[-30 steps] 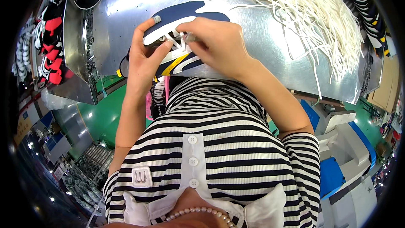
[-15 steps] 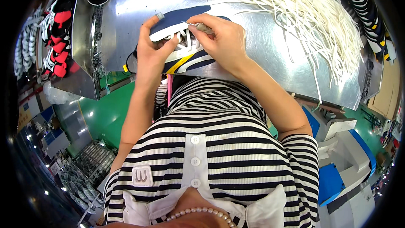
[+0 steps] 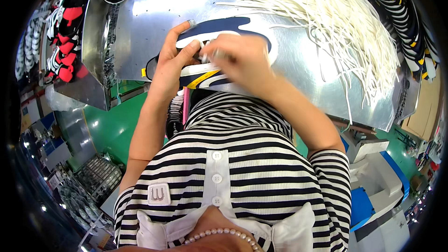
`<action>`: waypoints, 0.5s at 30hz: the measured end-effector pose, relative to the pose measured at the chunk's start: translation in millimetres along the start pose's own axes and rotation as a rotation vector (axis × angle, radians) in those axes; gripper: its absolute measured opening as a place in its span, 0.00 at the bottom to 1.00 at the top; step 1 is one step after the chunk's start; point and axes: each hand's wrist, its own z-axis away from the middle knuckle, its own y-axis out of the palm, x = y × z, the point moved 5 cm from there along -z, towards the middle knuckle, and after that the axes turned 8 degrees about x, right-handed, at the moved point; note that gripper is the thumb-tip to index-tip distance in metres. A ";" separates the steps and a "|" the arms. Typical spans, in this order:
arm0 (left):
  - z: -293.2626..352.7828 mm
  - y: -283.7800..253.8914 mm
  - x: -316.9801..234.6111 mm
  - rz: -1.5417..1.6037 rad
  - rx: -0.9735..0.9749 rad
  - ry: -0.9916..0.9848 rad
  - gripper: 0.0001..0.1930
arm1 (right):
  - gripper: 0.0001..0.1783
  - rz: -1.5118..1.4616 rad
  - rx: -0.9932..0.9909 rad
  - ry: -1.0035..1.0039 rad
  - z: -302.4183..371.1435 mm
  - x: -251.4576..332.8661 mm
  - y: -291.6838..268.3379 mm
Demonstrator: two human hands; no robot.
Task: The person laces a blue and yellow shoe by hand, threading white laces through the eyelets one by one.
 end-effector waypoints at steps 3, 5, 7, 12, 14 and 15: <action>-12.0 3.1 -7.8 -0.003 -0.088 0.021 0.23 | 0.09 -0.207 0.240 -0.255 14.1 45.8 17.7; -18.9 2.7 -0.9 -0.008 -0.017 0.017 0.26 | 0.09 -0.196 0.204 -0.164 16.7 32.9 19.8; -20.2 6.0 -1.0 -0.051 -0.021 0.025 0.26 | 0.10 -0.138 0.121 -0.148 20.4 14.3 23.2; -13.5 4.4 -12.9 -0.273 0.009 0.010 0.26 | 0.12 -0.149 0.061 0.091 27.4 -18.8 26.6; 3.4 0.7 -18.8 -0.389 0.059 0.075 0.25 | 0.12 -0.234 0.043 0.228 32.6 -9.1 13.6; 15.5 -0.1 -21.9 -0.411 0.068 0.099 0.26 | 0.12 -0.276 0.033 0.302 40.7 -6.1 6.7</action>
